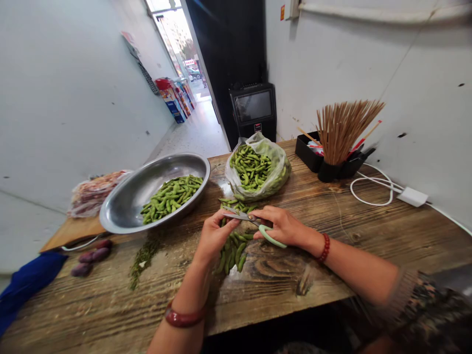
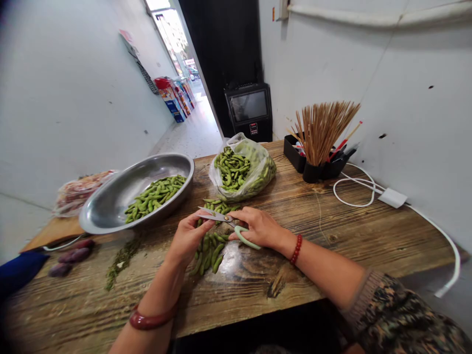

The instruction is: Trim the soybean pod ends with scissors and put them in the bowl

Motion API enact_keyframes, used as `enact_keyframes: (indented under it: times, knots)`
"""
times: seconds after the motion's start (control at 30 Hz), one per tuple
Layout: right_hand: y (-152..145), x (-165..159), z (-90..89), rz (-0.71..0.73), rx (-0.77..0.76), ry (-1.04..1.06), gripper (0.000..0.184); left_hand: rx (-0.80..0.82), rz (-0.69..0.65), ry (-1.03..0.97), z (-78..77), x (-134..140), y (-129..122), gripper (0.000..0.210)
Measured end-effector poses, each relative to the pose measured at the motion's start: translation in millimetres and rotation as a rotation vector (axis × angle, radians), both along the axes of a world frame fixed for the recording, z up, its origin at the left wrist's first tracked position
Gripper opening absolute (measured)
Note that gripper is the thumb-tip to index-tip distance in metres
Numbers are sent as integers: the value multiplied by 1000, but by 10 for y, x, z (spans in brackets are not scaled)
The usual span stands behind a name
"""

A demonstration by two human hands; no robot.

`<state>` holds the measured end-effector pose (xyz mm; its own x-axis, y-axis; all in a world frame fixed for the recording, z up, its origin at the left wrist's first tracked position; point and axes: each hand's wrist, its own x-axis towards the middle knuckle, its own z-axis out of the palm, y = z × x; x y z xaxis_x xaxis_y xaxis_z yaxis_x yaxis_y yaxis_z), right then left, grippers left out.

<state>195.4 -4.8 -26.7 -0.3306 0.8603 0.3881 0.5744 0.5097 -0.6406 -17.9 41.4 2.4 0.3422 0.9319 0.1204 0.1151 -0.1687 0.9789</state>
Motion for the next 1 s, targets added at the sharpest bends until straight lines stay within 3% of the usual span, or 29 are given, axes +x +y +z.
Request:
enact_keyframes:
  times: [0.13,0.4,0.7,1.0]
  knots:
    - [24,-5,-29,-25,-7,49,52,-63,61,9,9,-2,-5,14]
    - [80,-1,-66,-117,-20,134,53,-306,26,-271,63,-3,2,23]
    - [16,-26,-19,-51,18,52,58,-335,3,-286,67,7,-35,28]
    - [4,-24,0,-27,64,21,57,-247,-70,-169,49,65,-68,23]
